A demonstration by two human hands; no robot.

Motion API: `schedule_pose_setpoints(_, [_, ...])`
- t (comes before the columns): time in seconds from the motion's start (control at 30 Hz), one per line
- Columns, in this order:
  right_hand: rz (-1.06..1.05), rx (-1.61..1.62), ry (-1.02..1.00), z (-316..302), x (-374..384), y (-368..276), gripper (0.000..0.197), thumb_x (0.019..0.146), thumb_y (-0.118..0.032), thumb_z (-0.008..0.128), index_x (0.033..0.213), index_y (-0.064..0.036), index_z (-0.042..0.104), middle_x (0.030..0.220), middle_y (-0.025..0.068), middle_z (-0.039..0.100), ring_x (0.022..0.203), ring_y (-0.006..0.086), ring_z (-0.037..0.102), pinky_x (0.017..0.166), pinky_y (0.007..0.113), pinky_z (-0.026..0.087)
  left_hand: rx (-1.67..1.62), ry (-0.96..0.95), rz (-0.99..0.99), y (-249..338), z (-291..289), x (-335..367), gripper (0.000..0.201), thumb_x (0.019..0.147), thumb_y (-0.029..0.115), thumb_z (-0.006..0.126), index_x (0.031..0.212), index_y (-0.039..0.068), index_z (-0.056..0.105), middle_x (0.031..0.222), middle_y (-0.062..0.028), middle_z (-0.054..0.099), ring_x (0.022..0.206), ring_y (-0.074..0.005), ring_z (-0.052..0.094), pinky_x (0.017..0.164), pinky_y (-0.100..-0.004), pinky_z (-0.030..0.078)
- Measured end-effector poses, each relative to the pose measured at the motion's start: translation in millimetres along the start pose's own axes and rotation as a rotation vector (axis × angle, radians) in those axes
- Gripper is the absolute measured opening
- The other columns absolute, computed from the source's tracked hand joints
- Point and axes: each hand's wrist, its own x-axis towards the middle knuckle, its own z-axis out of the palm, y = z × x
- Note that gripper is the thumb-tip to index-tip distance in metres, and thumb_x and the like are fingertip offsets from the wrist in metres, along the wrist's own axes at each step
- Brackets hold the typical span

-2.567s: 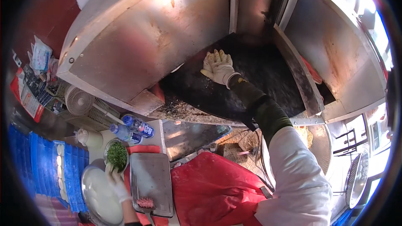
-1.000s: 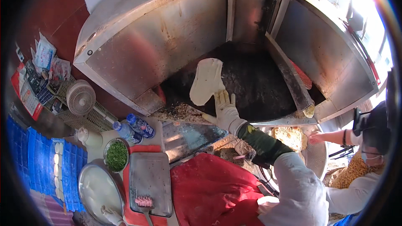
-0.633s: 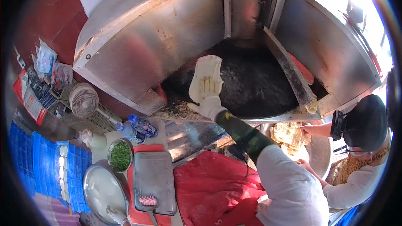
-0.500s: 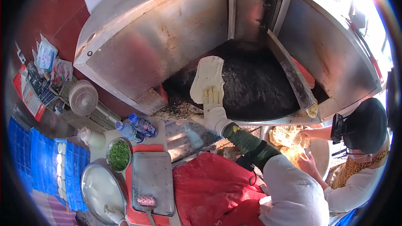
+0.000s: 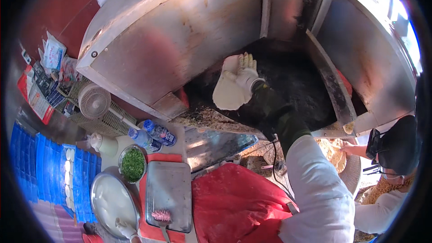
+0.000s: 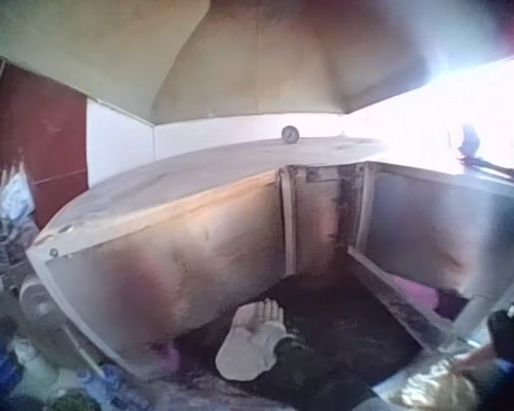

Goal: Baking flatbread in a large tandoor oven, including shaping dough and applying toppings.

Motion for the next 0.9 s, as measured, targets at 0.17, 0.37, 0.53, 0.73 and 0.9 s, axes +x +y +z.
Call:
schedule_pose_setpoints(0.17, [0.105, -0.050, -0.223, -37, 22, -10, 0.105, 0.076, -0.073, 0.038, 0.141, 0.0072, 0.017, 0.148, 0.0268, 0.012, 0.139, 0.0395, 0.006, 0.111, 0.052, -0.001, -0.005, -0.024, 0.011, 16, -5, -2, 0.040, 0.085, 0.005, 0.051, 0.124, -0.003, 0.043, 0.122, -0.0194, 0.050, 0.115, -0.0335, 0.047, 0.099, -0.0392, 0.036])
schedule_pose_setpoints(0.37, [-0.068, -0.093, -0.073, -45, -55, -113, 0.106, 0.075, -0.073, 0.040, 0.139, 0.0105, 0.021, 0.143, 0.0342, 0.019, 0.137, 0.0452, 0.010, 0.111, 0.052, 0.003, -0.001, -0.012, 0.027, 0, 1, 5, 0.038, 0.083, 0.002, 0.050, 0.120, -0.003, 0.046, 0.120, -0.0196, 0.050, 0.114, -0.0346, 0.048, 0.098, -0.0406, 0.037])
schedule_pose_setpoints(0.53, [-0.134, 0.002, -0.151, -59, -127, -173, 0.109, 0.073, -0.068, 0.050, 0.140, 0.0113, 0.016, 0.144, 0.0336, 0.016, 0.136, 0.0459, 0.010, 0.111, 0.052, 0.004, -0.012, 0.006, 0.005, 9, -6, 1, 0.037, 0.083, 0.002, 0.050, 0.119, -0.003, 0.047, 0.120, -0.0201, 0.050, 0.114, -0.0346, 0.048, 0.098, -0.0409, 0.037])
schedule_pose_setpoints(0.73, [-0.164, 0.125, 0.168, -32, -109, -126, 0.108, 0.073, -0.066, 0.054, 0.141, 0.0090, 0.015, 0.144, 0.0327, 0.016, 0.136, 0.0466, 0.011, 0.111, 0.052, 0.007, -0.018, -0.010, 0.010, 19, 0, 2, 0.035, 0.086, 0.006, 0.048, 0.120, -0.003, 0.048, 0.121, -0.0196, 0.050, 0.114, -0.0343, 0.048, 0.098, -0.0399, 0.037])
schedule_pose_setpoints(0.9, [-0.100, 0.016, -0.065, -50, -144, -116, 0.106, 0.073, -0.066, 0.053, 0.138, 0.0119, 0.021, 0.143, 0.0325, 0.018, 0.135, 0.0477, 0.010, 0.110, 0.055, 0.003, 0.012, -0.010, -0.037, 16, -9, -2, 0.035, 0.088, 0.008, 0.047, 0.121, -0.003, 0.047, 0.121, -0.0188, 0.051, 0.115, -0.0336, 0.048, 0.098, -0.0392, 0.037])
